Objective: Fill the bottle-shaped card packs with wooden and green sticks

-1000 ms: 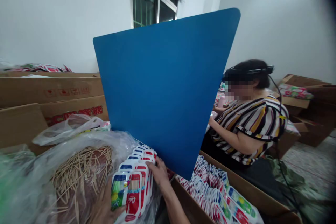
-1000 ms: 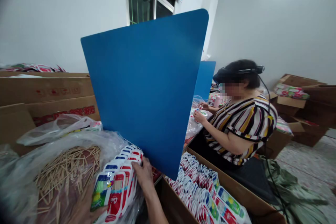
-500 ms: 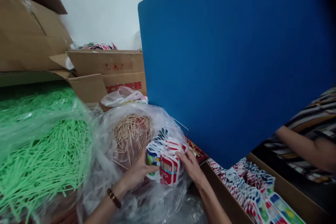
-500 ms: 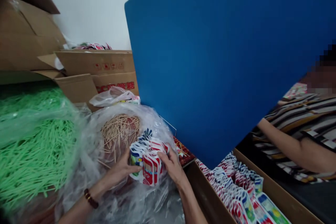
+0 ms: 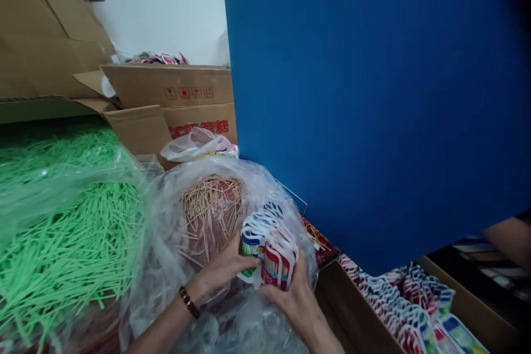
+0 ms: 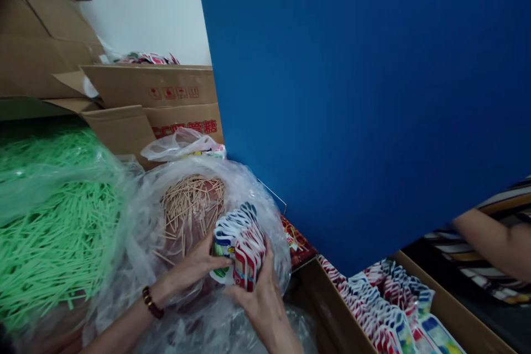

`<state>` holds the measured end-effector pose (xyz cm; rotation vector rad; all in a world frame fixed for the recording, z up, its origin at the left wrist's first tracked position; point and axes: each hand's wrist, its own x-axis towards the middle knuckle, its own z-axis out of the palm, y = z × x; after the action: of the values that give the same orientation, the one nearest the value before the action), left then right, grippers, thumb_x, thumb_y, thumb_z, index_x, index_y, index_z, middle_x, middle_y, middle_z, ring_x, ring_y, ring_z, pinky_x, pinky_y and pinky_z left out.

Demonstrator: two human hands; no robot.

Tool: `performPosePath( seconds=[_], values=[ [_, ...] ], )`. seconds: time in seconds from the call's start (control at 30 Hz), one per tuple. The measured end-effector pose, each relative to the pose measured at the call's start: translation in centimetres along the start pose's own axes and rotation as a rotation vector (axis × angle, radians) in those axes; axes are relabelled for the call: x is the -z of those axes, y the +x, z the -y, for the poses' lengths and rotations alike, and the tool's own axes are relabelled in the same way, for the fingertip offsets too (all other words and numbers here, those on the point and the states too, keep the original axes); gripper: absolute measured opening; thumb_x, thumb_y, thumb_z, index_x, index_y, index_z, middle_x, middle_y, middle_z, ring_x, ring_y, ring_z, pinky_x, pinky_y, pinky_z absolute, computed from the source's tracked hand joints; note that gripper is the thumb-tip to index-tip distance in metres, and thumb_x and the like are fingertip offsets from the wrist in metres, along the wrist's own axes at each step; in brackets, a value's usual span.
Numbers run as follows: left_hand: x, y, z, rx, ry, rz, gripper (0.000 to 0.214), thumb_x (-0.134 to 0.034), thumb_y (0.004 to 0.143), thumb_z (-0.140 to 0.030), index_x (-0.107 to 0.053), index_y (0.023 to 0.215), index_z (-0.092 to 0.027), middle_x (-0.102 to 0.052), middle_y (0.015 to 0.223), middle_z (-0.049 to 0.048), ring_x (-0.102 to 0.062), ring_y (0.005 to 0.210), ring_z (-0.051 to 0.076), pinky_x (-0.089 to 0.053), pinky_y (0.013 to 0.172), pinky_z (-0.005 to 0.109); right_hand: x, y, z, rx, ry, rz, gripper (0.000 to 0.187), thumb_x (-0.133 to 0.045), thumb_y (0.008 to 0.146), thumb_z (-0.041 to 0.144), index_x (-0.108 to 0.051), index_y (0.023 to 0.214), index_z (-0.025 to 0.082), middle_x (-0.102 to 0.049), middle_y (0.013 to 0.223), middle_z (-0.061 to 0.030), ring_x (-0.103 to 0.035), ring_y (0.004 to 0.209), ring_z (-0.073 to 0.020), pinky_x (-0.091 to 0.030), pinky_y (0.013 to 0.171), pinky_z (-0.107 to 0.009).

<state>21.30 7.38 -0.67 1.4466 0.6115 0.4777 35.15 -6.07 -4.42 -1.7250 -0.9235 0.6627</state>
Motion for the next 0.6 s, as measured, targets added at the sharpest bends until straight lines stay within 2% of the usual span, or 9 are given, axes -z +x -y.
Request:
performPosePath(
  seconds=[0.1, 0.13, 0.2, 0.27, 0.3, 0.37, 0.43, 0.5, 0.6],
  values=[
    [0.5, 0.1, -0.3, 0.030, -0.103, 0.039, 0.077, -0.080, 0.064, -0.022, -0.045, 0.133, -0.022, -0.057, 0.132, 0.0089, -0.051, 0.120, 0.030, -0.040, 0.100, 0.041, -1.2, 0.6, 0.5, -0.031, -0.012, -0.171, 0.084, -0.070, 0.068, 0.037, -0.032, 0.139, 0.016, -0.058, 0.126, -0.0146, -0.058, 0.113, -0.0314, -0.048, 0.093, -0.042],
    [0.9, 0.2, -0.5, 0.028, -0.153, 0.047, 0.083, -0.082, 0.062, -0.026, -0.043, 0.135, -0.022, -0.056, 0.133, 0.0090, -0.051, 0.121, 0.031, -0.040, 0.101, 0.041, -1.3, 0.7, 0.3, -0.022, 0.006, -0.184, 0.079, -0.070, 0.068, 0.037, -0.035, 0.136, 0.016, -0.060, 0.122, -0.0138, -0.059, 0.111, -0.0306, -0.049, 0.092, -0.041],
    [1.5, 0.4, -0.8, 0.002, -0.246, 0.034, 0.088, -0.078, 0.065, -0.046, -0.037, 0.140, -0.025, -0.051, 0.139, 0.0093, -0.046, 0.125, 0.030, -0.036, 0.104, 0.042, -0.9, 0.5, -0.3, 0.023, 0.066, -0.145, 0.074, -0.070, 0.069, 0.035, -0.037, 0.133, 0.017, -0.062, 0.120, -0.0123, -0.060, 0.109, -0.0283, -0.049, 0.093, -0.039],
    [1.9, 0.9, -1.1, -0.037, -0.330, -0.017, 0.082, -0.053, 0.073, -0.071, -0.037, 0.140, -0.026, -0.044, 0.146, 0.0092, -0.040, 0.131, 0.029, -0.032, 0.107, 0.043, -0.4, 0.0, -1.0, 0.076, 0.131, -0.049, 0.070, -0.068, 0.072, 0.030, -0.036, 0.133, 0.018, -0.061, 0.122, -0.0113, -0.061, 0.108, -0.0255, -0.049, 0.094, -0.037],
    [1.8, 1.3, -1.2, -0.042, -0.364, -0.038, 0.081, -0.037, 0.076, -0.077, -0.041, 0.138, -0.026, -0.043, 0.147, 0.0091, -0.039, 0.132, 0.028, -0.032, 0.107, 0.044, -0.2, -0.3, -1.4, 0.098, 0.146, -0.004, 0.069, -0.067, 0.073, 0.027, -0.035, 0.133, 0.019, -0.060, 0.122, -0.0110, -0.061, 0.109, -0.0247, -0.049, 0.095, -0.036],
    [1.4, 2.0, -1.4, -0.018, -0.402, -0.036, 0.080, -0.023, 0.079, -0.077, -0.050, 0.132, -0.024, -0.049, 0.142, 0.0092, -0.044, 0.127, 0.028, -0.036, 0.104, 0.043, 0.1, -0.7, -2.0, 0.142, 0.135, 0.062, 0.068, -0.066, 0.073, 0.022, -0.035, 0.133, 0.020, -0.059, 0.125, -0.0105, -0.059, 0.111, -0.0249, -0.048, 0.096, -0.036],
    [0.7, 2.7, -1.6, 0.018, -0.355, 0.019, 0.078, -0.021, 0.082, -0.075, -0.057, 0.126, -0.022, -0.057, 0.133, 0.0087, -0.054, 0.116, 0.026, -0.041, 0.099, 0.040, 0.1, -0.9, -2.4, 0.182, 0.110, 0.064, 0.069, -0.066, 0.070, 0.019, -0.036, 0.133, 0.021, -0.059, 0.125, -0.0107, -0.058, 0.113, -0.0268, -0.048, 0.096, -0.037],
    [0.0, 2.9, -2.0, 0.038, -0.289, 0.064, 0.079, -0.021, 0.082, -0.075, -0.059, 0.124, -0.020, -0.063, 0.124, 0.0089, -0.060, 0.106, 0.026, -0.044, 0.095, 0.039, 0.1, -0.8, -2.2, 0.203, 0.115, 0.026, 0.069, -0.067, 0.069, 0.018, -0.038, 0.132, 0.021, -0.059, 0.124, -0.0115, -0.058, 0.112, -0.0284, -0.049, 0.096, -0.039],
    [0.0, 2.1, -3.3, 0.024, -0.259, 0.076, 0.087, -0.021, 0.077, -0.080, -0.050, 0.132, -0.020, -0.063, 0.124, 0.0098, -0.059, 0.110, 0.027, -0.044, 0.097, 0.040, 0.4, -0.1, -1.0, 0.230, 0.185, -0.091, 0.065, -0.069, 0.069, 0.020, -0.040, 0.128, 0.020, -0.062, 0.118, -0.0128, -0.062, 0.106, -0.0288, -0.052, 0.092, -0.041]
  ],
)
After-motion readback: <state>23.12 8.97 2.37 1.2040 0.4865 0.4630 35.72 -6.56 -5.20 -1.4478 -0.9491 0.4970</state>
